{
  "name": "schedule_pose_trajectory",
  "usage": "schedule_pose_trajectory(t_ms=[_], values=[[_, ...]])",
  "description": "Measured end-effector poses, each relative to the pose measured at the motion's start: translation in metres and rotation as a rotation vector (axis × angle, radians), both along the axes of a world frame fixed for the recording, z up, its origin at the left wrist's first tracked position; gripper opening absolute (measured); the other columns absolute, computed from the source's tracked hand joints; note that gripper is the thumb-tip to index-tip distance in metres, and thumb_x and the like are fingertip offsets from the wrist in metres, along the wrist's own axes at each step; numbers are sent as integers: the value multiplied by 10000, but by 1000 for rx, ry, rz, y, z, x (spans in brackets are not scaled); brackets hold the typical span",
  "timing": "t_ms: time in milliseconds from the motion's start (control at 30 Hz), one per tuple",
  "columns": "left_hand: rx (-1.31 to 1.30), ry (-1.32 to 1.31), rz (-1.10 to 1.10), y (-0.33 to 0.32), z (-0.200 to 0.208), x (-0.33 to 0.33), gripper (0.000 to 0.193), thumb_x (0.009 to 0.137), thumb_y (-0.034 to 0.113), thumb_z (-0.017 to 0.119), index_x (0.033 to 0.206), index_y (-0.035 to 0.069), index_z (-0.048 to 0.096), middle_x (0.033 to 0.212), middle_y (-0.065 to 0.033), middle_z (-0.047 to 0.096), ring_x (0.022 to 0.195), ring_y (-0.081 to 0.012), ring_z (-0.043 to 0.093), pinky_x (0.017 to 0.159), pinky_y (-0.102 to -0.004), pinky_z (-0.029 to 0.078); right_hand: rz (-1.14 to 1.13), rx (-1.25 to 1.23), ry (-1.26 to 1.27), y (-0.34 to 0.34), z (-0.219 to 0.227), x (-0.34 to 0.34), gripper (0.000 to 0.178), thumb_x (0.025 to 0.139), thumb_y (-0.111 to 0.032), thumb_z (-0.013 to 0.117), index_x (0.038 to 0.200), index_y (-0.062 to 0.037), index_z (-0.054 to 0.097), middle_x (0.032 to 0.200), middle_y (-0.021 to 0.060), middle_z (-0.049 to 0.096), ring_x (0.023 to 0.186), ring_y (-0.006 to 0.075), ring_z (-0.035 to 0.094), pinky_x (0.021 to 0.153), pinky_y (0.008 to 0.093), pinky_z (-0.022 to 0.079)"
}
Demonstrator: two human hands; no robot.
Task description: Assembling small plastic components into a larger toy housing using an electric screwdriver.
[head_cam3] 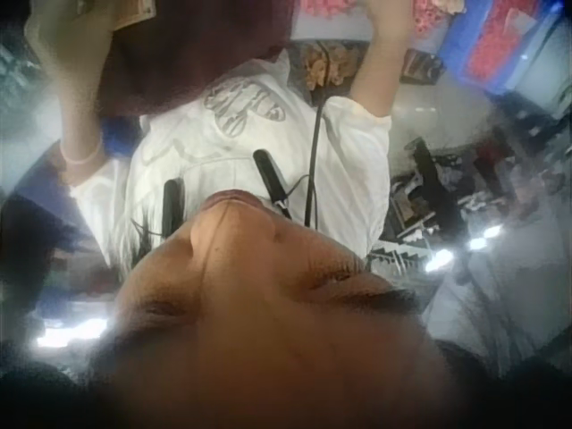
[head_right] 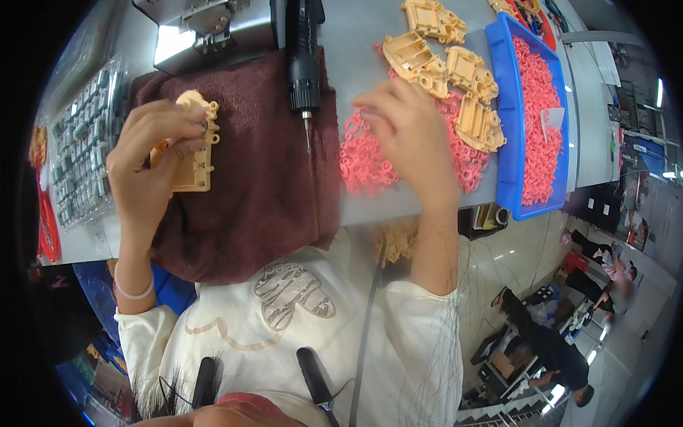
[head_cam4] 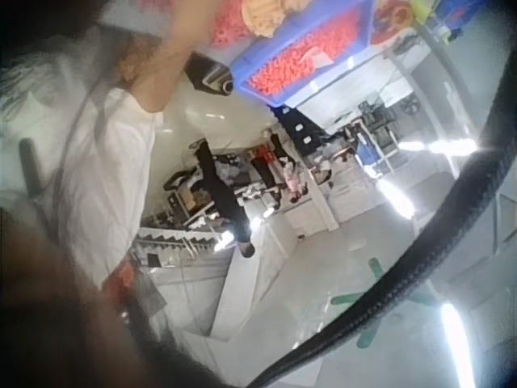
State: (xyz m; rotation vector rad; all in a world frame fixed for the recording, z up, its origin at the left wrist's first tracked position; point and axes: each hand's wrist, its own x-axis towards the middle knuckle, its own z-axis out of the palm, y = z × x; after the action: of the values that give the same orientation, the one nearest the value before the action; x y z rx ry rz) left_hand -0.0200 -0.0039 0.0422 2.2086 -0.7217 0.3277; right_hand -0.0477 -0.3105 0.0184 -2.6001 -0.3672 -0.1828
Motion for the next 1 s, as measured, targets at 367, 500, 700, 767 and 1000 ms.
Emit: schedule_pose_trajectory(t_ms=[367, 500, 700, 767, 1000], values=[[-17, 85, 54, 1, 1, -13, 156, 726, 10, 737, 877, 48, 718, 912, -62, 713, 945, -244, 610, 817, -346, 510, -11, -56, 54, 0, -7, 2, 126, 812, -41, 674, 908, -4, 601, 850, 126, 583, 864, 295, 583, 779, 399, 459], [163, 81, -72, 8, 8, -18, 479, 726, 202, 791, 1165, 72, 650, 1240, -96, 618, 1198, -308, 525, 1002, -411, 440, -52, -71, 49, -2, -9, 1, 109, 821, -46, 678, 899, -5, 613, 848, 116, 595, 865, 284, 586, 781, 394, 463], [329, 79, -123, 12, 2, -15, 799, 634, 336, 849, 1334, 108, 539, 1407, -115, 486, 1343, -373, 397, 1099, -490, 346, -116, -123, 22, 0, -6, 0, 135, 814, -87, 708, 886, -18, 617, 846, 102, 598, 871, 281, 582, 800, 400, 454], [317, -13, -144, 15, -4, -14, 773, 637, 306, 845, 1323, 121, 540, 1359, -119, 504, 1325, -388, 406, 1097, -507, 343, -116, -133, 11, 0, -8, 1, 148, 810, -97, 716, 882, -21, 611, 845, 101, 597, 871, 281, 580, 804, 401, 451], [365, 30, -34, 9, 6, -19, 748, 638, 277, 843, 1308, 120, 548, 1335, -127, 516, 1309, -390, 413, 1083, -510, 362, -143, -163, -4, 1, -11, -1, 189, 797, -87, 723, 853, -19, 555, 830, 105, 594, 856, 301, 571, 806, 424, 438]])
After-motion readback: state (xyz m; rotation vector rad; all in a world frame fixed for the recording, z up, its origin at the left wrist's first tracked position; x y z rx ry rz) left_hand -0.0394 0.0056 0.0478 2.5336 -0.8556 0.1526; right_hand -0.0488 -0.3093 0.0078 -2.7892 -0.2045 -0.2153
